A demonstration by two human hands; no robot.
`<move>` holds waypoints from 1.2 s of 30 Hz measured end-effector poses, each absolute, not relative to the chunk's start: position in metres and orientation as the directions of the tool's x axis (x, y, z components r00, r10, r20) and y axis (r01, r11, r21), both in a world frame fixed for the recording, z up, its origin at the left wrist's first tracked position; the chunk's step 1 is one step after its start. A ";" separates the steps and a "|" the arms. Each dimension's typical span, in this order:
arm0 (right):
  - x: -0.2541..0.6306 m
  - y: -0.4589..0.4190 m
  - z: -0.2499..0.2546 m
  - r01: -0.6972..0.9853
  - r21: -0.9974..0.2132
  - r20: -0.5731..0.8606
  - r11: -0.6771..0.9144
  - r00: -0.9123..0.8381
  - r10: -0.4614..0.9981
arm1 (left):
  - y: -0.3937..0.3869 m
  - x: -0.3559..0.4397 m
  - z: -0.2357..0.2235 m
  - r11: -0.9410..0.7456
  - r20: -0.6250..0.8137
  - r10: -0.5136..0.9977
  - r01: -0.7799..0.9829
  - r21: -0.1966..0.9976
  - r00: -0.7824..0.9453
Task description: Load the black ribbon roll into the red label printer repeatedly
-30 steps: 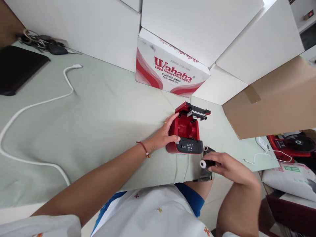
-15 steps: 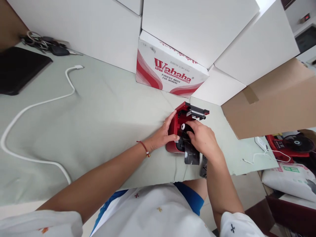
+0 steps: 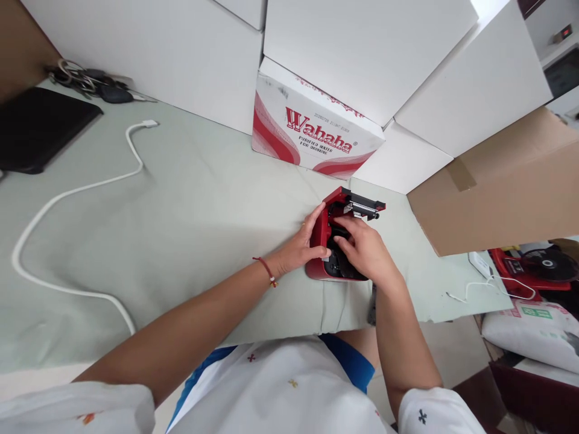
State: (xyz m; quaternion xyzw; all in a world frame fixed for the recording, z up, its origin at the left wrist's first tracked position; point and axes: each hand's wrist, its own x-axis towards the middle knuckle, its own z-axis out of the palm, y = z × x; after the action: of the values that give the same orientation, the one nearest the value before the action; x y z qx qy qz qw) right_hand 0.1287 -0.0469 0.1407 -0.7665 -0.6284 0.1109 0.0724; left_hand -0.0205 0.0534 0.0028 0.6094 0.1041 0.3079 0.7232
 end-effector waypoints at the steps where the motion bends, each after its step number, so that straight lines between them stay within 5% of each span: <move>1: 0.129 -0.059 0.139 0.932 -0.337 0.020 -0.131 0.147 0.989 | 0.053 -0.021 0.003 0.066 0.226 0.571 -0.319 0.945 0.789; 3: 0.126 -0.087 0.134 0.914 -0.405 0.238 0.005 0.100 0.966 | 0.053 -0.022 0.004 0.064 0.226 0.565 -0.315 0.947 0.793; 6: 0.112 -0.125 0.114 0.941 -0.321 0.468 0.106 0.060 0.882 | 0.051 -0.023 0.004 0.062 0.225 0.561 -0.312 0.948 0.797; 14: 0.084 -0.149 0.054 0.986 -0.165 0.682 0.032 0.090 0.726 | 0.067 -0.007 -0.006 0.028 0.269 0.636 -0.371 0.928 0.723; 26: 0.081 -0.146 0.043 0.982 -0.186 0.726 -0.020 0.151 0.671 | 0.084 -0.011 0.086 -0.257 0.397 0.688 -0.308 0.916 0.608; 31: 0.078 -0.151 0.040 0.978 -0.202 0.722 -0.054 0.186 0.667 | 0.061 -0.042 0.069 -0.527 0.523 0.554 -0.213 0.822 0.648; 36: 0.083 -0.152 0.045 0.976 -0.215 0.697 -0.021 0.169 0.696 | 0.042 -0.057 0.033 -0.617 0.560 0.504 -0.180 0.766 0.657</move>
State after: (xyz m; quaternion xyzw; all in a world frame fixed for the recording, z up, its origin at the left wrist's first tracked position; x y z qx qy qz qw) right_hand 0.0826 -0.1515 0.0450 -0.6843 -0.6111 -0.2053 0.3407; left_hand -0.0572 0.0420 0.0333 0.8044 0.1007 0.4017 0.4260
